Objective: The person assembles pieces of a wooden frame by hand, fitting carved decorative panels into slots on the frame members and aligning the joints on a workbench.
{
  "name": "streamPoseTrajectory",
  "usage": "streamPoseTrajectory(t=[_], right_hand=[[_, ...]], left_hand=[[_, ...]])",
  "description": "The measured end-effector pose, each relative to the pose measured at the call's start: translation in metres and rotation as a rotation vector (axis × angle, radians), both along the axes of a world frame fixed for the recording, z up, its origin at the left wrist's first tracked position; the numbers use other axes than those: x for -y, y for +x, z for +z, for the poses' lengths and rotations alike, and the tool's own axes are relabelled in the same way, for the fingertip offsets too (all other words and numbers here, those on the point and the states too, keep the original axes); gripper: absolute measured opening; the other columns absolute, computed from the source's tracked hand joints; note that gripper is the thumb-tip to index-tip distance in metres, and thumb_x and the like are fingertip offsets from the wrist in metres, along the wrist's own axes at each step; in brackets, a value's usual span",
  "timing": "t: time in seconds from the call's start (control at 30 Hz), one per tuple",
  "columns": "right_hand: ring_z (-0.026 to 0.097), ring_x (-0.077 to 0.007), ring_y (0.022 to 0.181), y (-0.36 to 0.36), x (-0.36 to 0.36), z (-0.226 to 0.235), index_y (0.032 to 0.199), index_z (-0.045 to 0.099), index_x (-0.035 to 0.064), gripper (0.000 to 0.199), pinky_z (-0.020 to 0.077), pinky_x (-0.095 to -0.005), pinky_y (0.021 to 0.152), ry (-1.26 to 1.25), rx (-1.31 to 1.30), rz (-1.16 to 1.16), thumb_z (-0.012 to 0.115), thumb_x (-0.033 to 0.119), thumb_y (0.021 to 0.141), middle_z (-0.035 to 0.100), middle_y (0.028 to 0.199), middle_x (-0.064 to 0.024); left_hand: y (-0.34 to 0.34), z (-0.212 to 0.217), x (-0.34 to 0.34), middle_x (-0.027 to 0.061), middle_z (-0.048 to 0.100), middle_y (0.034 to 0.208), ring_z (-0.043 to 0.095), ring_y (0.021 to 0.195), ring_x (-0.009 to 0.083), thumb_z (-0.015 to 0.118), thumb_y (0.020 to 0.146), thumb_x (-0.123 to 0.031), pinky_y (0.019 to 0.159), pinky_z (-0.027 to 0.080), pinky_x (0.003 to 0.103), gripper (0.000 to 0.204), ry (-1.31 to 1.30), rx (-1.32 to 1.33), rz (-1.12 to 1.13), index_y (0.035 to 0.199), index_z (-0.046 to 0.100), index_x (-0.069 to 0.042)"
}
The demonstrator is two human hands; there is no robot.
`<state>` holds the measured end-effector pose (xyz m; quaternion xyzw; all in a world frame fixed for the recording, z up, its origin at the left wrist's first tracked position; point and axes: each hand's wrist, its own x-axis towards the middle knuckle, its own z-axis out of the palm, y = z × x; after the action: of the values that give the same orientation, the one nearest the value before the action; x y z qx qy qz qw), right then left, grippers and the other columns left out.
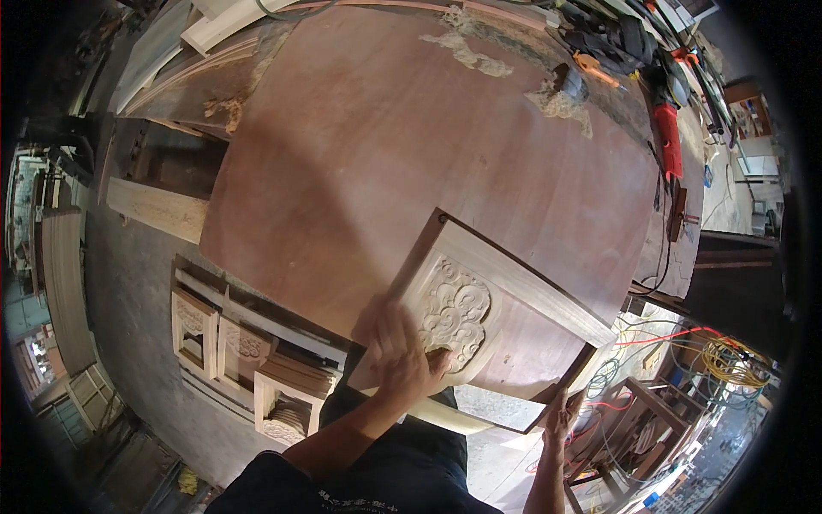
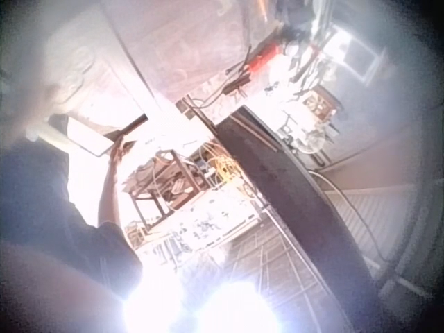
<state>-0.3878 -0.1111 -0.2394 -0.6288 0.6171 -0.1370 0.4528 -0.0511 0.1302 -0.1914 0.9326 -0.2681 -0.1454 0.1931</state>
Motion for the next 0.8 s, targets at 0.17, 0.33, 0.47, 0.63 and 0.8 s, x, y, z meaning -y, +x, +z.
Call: streamPoseTrajectory(t=[0.17,0.33,0.47,0.63,0.8], right_hand=[[0.055,-0.0150,0.105,-0.009,0.003,-0.006,0.164,0.020,0.0010,0.069,0.0457,-0.0287,0.094,0.013,0.062,0.023,0.056,0.019,0.109,0.059,0.129,-0.0080],[0.051,-0.0092,0.090,-0.018,0.008,-0.008,0.164,0.021,0.0007,0.070,0.0452,-0.0246,0.081,0.012,0.040,0.060,0.059,0.020,0.108,0.060,0.112,-0.0023],[0.053,-0.0116,0.096,-0.003,0.003,-0.003,0.163,0.022,-0.0002,0.071,0.0463,-0.0265,0.086,0.021,0.068,0.049,0.060,0.022,0.107,0.061,0.119,-0.0051],[0.054,-0.0204,0.118,-0.001,0.002,0.001,0.163,0.023,-0.0020,0.072,0.0436,-0.0314,0.101,-0.047,0.016,0.045,0.061,0.024,0.107,0.055,0.141,-0.0140],[0.052,-0.0238,0.126,0.017,-0.004,0.011,0.162,0.024,-0.0040,0.074,0.0415,-0.0337,0.107,-0.077,0.013,0.055,0.061,0.028,0.107,0.051,0.149,-0.0178]], left_hand=[[-0.009,0.005,-0.007,0.0417,0.020,0.158,0.027,0.142,0.0583,0.076,0.081,-0.043,0.117,0.022,0.064,0.114,0.098,-0.097,0.034,0.154,0.016,0.020],[0.048,0.014,0.024,0.0395,0.022,0.158,0.026,0.144,0.0562,0.081,0.076,-0.042,0.120,0.023,0.060,0.116,-0.092,-0.082,-0.018,0.156,0.019,0.014],[0.077,0.010,0.050,0.0356,0.019,0.158,0.019,0.148,0.0527,0.091,0.062,-0.047,0.121,0.019,0.061,0.134,-0.126,-0.122,-0.047,0.158,0.016,0.009],[0.074,-0.003,0.054,0.0338,0.017,0.158,0.015,0.148,0.0524,0.093,0.057,-0.049,0.122,0.017,0.062,0.142,-0.118,-0.104,-0.071,0.158,0.010,0.007],[0.078,-0.005,0.055,0.0353,0.017,0.157,0.016,0.148,0.0532,0.094,0.054,-0.051,0.121,0.017,0.065,0.142,-0.089,-0.087,-0.076,0.157,0.015,0.008]])
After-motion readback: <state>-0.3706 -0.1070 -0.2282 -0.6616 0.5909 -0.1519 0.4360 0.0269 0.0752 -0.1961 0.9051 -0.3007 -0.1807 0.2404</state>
